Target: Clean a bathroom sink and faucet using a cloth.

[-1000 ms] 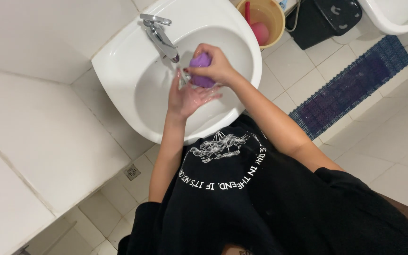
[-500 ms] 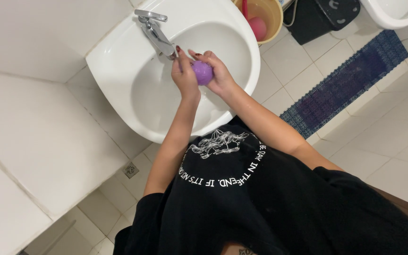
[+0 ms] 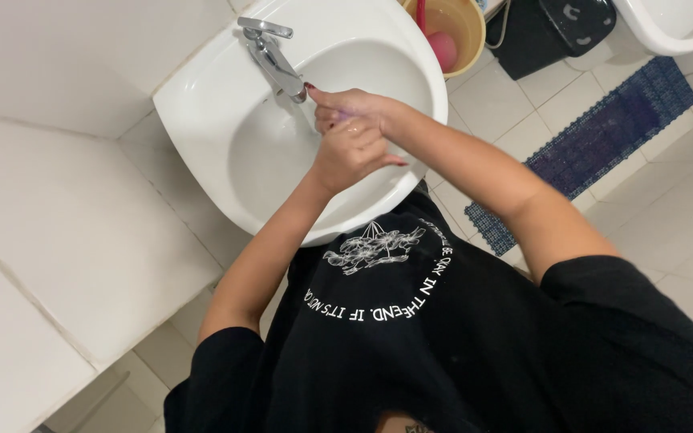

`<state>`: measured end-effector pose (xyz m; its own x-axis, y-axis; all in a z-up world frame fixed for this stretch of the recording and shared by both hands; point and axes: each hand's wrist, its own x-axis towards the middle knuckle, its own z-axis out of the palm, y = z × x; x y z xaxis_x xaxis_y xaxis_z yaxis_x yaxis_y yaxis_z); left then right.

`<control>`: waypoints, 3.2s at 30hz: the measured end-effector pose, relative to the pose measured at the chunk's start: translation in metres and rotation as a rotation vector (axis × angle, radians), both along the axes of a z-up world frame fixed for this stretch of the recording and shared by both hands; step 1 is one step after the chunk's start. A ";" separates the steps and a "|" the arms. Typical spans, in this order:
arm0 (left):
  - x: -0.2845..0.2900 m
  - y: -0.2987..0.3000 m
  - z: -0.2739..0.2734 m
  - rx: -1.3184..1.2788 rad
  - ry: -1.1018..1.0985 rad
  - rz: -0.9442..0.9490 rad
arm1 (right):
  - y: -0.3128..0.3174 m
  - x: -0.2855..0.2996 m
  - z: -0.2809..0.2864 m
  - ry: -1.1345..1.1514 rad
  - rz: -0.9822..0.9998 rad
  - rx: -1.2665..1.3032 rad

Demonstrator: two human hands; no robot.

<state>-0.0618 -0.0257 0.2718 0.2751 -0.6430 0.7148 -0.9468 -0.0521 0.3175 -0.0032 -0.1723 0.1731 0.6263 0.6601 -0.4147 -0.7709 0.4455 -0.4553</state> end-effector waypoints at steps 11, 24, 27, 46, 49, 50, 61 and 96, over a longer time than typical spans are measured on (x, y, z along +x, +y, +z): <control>-0.018 -0.001 -0.063 0.165 -0.113 -0.037 | 0.013 -0.016 0.015 -0.472 0.340 -1.052; -0.017 0.029 -0.063 -1.231 1.669 0.347 | 0.031 0.050 0.086 -1.148 -0.294 -1.240; -0.012 0.041 -0.091 -1.341 1.784 0.340 | 0.063 0.032 0.069 -1.178 -0.372 -1.275; -0.026 0.020 -0.042 -1.330 1.493 0.313 | 0.033 -0.104 0.078 -0.070 -0.550 -0.337; -0.037 0.008 -0.017 -0.969 1.363 0.423 | 0.027 -0.098 0.067 0.236 -0.587 -0.060; -0.040 0.007 -0.021 -0.859 1.244 0.385 | 0.020 -0.094 0.052 0.163 -0.698 -0.058; -0.043 0.026 -0.029 -0.520 2.154 0.180 | 0.026 -0.100 0.141 -1.175 -0.587 -1.100; -0.024 0.002 0.049 -0.063 -0.405 0.225 | 0.017 -0.012 0.109 0.080 0.289 0.137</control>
